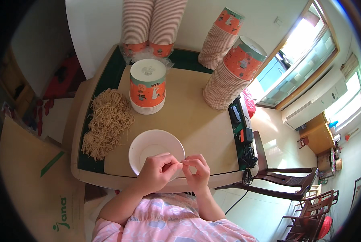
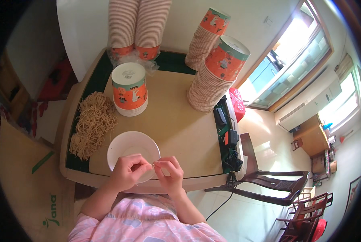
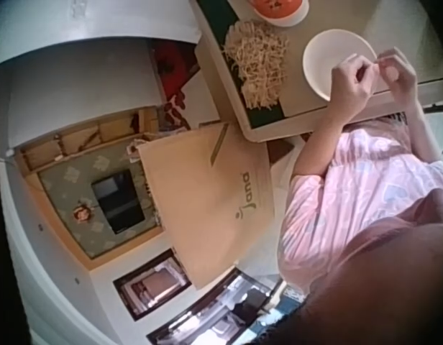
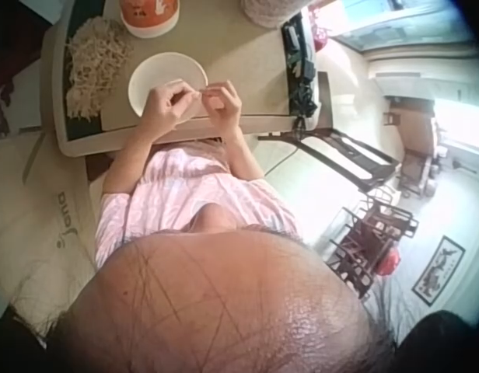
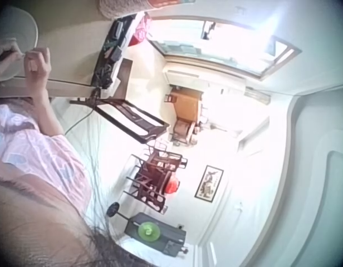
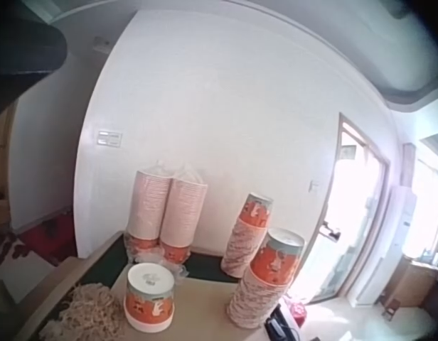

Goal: Attaching handles to paper buckets by threading strings through pre-punched holes.

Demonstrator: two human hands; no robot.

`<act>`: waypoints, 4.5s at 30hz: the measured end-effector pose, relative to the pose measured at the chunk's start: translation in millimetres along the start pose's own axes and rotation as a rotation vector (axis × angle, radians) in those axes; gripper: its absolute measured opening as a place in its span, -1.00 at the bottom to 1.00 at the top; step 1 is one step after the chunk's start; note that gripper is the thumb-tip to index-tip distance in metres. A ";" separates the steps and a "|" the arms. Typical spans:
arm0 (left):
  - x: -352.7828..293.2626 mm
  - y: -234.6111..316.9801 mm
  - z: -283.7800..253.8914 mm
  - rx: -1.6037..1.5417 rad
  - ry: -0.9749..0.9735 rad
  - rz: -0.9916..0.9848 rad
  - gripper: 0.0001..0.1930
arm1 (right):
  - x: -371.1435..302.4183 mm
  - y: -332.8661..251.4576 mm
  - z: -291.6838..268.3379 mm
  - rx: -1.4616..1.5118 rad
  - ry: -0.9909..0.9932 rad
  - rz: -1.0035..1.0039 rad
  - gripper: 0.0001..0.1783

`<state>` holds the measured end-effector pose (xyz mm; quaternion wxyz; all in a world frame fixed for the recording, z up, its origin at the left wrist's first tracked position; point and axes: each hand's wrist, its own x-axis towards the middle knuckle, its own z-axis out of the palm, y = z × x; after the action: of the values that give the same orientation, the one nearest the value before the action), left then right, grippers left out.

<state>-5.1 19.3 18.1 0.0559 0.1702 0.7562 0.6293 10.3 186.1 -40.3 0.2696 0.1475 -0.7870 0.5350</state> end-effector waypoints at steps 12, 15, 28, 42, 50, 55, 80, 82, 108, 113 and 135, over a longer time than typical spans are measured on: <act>-6.8 21.9 -25.3 -0.187 -0.009 -0.070 -0.90 | -12.7 34.7 -14.7 0.265 -0.066 0.389 -0.89; -5.9 19.0 -39.3 -0.128 0.078 -0.049 -0.88 | 19.9 44.7 -29.2 0.321 -0.139 0.494 -0.94; -4.6 -18.4 -46.0 -0.731 -0.003 -0.244 -0.69 | 119.1 103.0 -21.2 0.343 -0.540 0.638 -0.84; -5.6 -23.4 -34.6 -0.835 0.108 0.133 -0.60 | 13.2 -48.8 28.6 0.307 -0.658 0.547 -0.52; -15.6 -44.0 -36.3 -0.287 0.112 0.125 -0.56 | 14.2 -32.7 10.5 0.103 -0.413 0.370 -0.87; -17.5 -21.5 -29.2 -0.667 0.001 0.125 -0.52 | 8.5 -50.2 11.1 0.381 -0.435 0.552 -0.78; -15.3 -41.9 -20.9 0.656 0.221 0.523 -0.86 | 11.4 -9.0 -27.2 1.145 0.311 0.462 -0.80; -17.5 -43.1 -21.3 0.661 0.212 0.533 -0.86 | 13.7 -15.9 -27.5 1.123 0.349 0.554 -0.81; 18.8 -26.1 -10.2 0.554 -0.049 0.261 -0.75 | -2.0 14.2 16.6 0.724 -0.222 0.553 -0.92; 18.5 -26.0 -9.6 0.528 -0.023 0.300 -0.77 | -0.7 18.3 19.0 0.696 -0.220 0.536 -0.92; 30.9 -39.6 -2.6 0.343 -0.277 0.187 -0.86 | -12.4 25.6 2.2 0.715 -0.182 0.667 -0.88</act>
<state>-42.3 21.1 -15.7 0.0707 0.3313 0.8180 0.4649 6.4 193.2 -67.7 -0.0536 0.0169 -0.5790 0.8134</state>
